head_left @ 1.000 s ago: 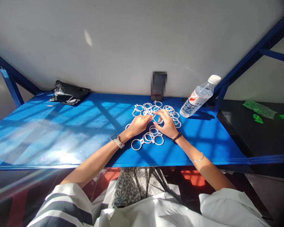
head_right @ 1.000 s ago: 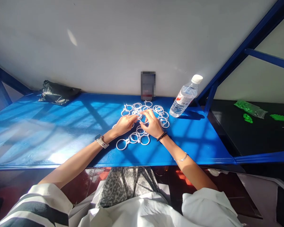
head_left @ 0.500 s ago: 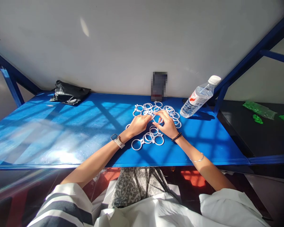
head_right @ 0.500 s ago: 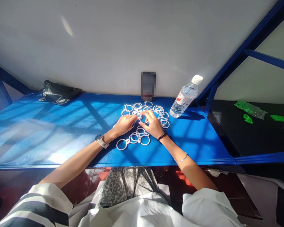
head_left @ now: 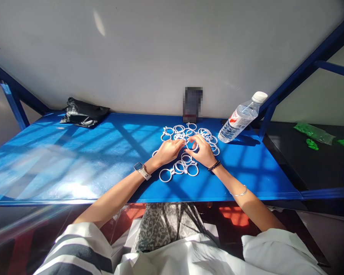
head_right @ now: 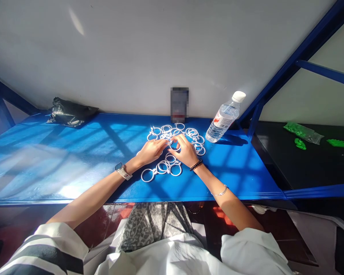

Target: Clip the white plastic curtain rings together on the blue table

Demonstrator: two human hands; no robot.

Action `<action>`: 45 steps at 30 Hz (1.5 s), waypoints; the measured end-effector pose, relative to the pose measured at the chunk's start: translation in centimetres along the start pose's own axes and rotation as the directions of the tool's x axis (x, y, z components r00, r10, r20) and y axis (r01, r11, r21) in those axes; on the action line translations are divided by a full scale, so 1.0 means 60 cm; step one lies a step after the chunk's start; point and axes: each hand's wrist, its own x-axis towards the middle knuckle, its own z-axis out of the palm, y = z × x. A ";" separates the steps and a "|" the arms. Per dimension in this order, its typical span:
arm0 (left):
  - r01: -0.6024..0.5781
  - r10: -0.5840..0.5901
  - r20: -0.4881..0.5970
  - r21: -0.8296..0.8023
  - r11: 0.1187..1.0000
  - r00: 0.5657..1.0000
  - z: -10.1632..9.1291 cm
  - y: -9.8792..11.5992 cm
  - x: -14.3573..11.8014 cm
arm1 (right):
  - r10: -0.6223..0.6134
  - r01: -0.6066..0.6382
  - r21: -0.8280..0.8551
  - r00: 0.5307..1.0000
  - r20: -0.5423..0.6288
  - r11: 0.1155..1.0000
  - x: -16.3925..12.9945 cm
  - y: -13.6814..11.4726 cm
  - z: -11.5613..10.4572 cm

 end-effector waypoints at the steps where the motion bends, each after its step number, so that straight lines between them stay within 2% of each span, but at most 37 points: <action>1: -0.003 0.003 -0.003 -0.003 1.000 1.000 0.000 0.001 0.000 | 0.003 -0.003 -0.005 1.000 -0.003 1.000 0.000 0.000 0.000; 21: -0.009 0.010 -0.050 0.022 1.000 0.999 -0.002 0.004 0.001 | -0.002 0.002 -0.001 0.999 0.048 1.000 -0.001 0.002 0.002; 31: -0.008 0.009 0.020 -0.011 1.000 1.000 -0.008 0.003 0.002 | -0.005 0.005 -0.003 0.994 0.106 1.000 -0.002 0.000 0.002; 35: 0.002 -0.002 0.016 -0.010 1.000 1.000 -0.007 0.003 0.002 | 0.000 -0.001 0.012 0.991 0.130 1.000 -0.001 -0.004 -0.002; 45: 0.086 -0.086 -0.032 -0.013 0.996 0.996 -0.008 0.001 0.004 | 0.055 -0.057 0.042 0.997 0.050 0.998 -0.001 -0.001 0.003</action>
